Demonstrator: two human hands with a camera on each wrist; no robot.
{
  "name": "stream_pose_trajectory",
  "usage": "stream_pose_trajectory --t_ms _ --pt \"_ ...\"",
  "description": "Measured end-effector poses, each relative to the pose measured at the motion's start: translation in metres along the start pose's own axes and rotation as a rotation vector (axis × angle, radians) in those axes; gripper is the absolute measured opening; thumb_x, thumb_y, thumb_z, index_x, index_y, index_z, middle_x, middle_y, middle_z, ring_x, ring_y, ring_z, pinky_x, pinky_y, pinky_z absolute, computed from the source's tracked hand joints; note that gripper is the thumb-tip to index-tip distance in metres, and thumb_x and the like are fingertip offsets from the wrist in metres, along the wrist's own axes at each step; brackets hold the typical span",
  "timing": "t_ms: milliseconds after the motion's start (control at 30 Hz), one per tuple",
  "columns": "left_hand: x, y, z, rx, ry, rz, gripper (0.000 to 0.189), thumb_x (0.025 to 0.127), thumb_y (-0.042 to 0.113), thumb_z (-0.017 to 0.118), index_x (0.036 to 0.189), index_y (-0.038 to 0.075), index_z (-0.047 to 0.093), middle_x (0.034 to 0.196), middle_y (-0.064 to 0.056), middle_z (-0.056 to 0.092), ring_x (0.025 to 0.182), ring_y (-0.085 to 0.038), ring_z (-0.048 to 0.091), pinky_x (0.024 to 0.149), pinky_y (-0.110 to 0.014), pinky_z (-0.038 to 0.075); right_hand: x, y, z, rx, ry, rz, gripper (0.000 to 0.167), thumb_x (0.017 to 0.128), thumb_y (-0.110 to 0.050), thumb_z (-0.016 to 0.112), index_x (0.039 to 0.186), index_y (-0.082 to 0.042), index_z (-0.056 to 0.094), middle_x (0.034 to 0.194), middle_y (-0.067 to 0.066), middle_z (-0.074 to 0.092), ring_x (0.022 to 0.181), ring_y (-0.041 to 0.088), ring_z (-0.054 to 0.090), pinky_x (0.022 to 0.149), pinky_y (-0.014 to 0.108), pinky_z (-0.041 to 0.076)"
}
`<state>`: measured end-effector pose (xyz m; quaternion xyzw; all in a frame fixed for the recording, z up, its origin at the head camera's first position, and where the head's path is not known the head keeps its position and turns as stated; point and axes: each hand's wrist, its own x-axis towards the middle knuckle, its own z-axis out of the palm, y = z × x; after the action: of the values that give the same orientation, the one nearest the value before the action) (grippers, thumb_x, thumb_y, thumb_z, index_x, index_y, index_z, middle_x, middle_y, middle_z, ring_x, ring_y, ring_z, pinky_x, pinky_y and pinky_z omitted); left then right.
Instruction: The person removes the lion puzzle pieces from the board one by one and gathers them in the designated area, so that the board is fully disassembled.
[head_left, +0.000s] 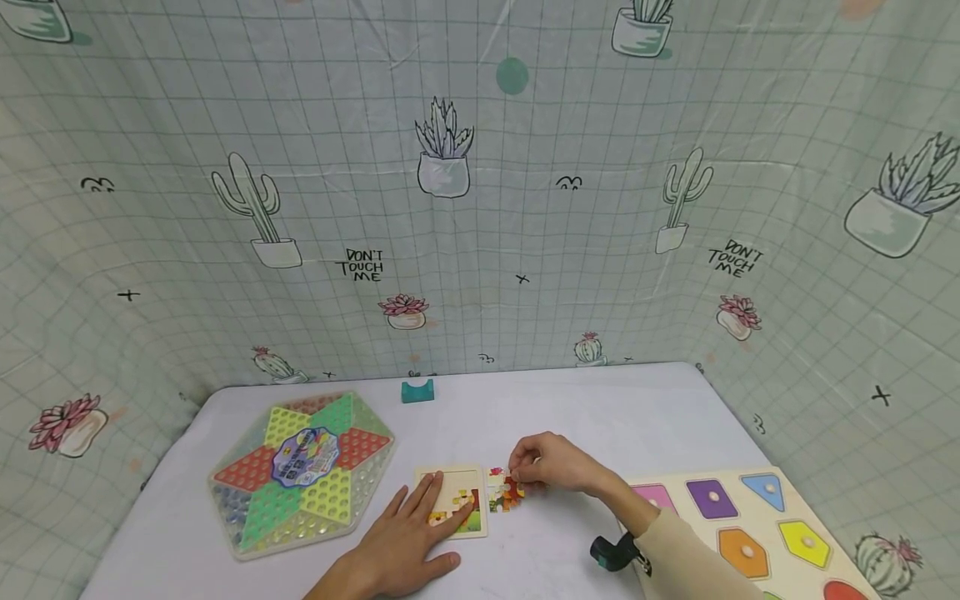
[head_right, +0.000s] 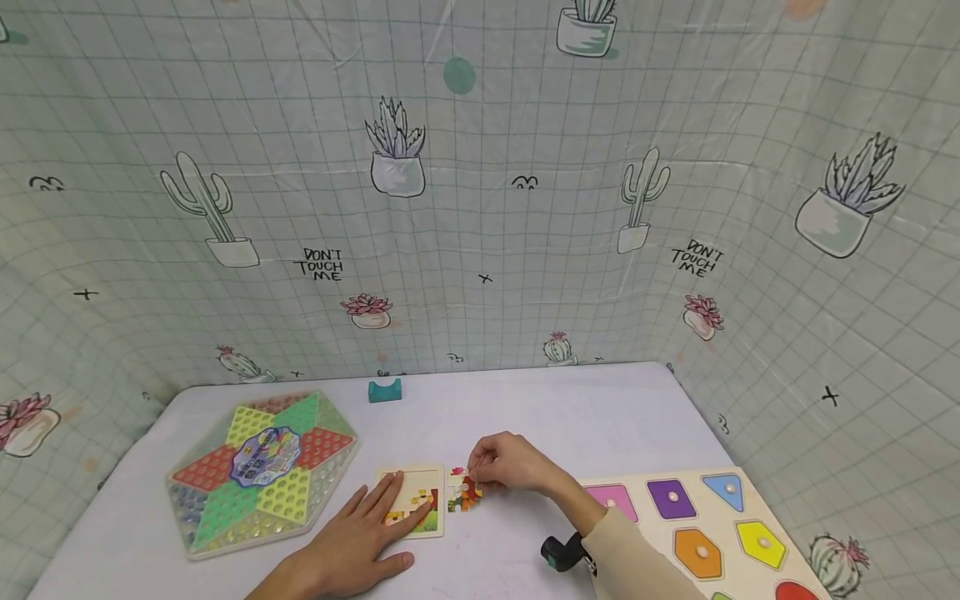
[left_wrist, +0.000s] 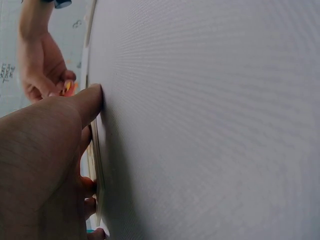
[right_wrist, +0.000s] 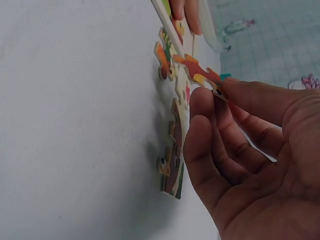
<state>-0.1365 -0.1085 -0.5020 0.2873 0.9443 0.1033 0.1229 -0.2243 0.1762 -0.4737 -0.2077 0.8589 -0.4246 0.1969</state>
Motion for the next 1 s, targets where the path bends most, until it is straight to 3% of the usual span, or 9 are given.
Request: stream_pose_trajectory --t_ms 267,533,1000 --pt "0.0 0.0 0.001 0.006 0.006 0.002 0.064 0.097 0.065 0.046 0.156 0.045 0.033 0.168 -0.018 0.013 0.155 -0.033 0.011 0.119 -0.061 0.018 -0.005 0.009 -0.002 0.017 -0.047 0.031 0.006 0.091 -0.012 0.072 0.089 -0.008 0.069 0.074 0.003 0.069 0.063 0.015 0.063 0.056 0.029 0.053" --pt "0.001 -0.001 0.001 -0.007 0.005 0.005 0.063 0.097 0.065 0.046 0.156 0.044 0.033 0.167 -0.018 0.013 0.155 -0.034 0.012 0.118 -0.061 0.019 -0.004 0.013 0.001 -0.123 0.004 0.005 0.009 0.087 -0.012 0.077 0.082 -0.012 0.07 0.071 -0.006 0.067 0.061 0.009 0.059 0.056 0.022 0.049" --pt "0.001 0.0 0.001 0.002 -0.001 -0.004 0.063 0.097 0.065 0.047 0.156 0.045 0.033 0.168 -0.017 0.013 0.155 -0.033 0.012 0.119 -0.061 0.019 0.0 0.009 0.005 -0.291 0.039 -0.023 0.012 0.086 -0.012 0.079 0.079 -0.018 0.07 0.068 -0.009 0.06 0.064 0.009 0.052 0.058 0.024 0.042"
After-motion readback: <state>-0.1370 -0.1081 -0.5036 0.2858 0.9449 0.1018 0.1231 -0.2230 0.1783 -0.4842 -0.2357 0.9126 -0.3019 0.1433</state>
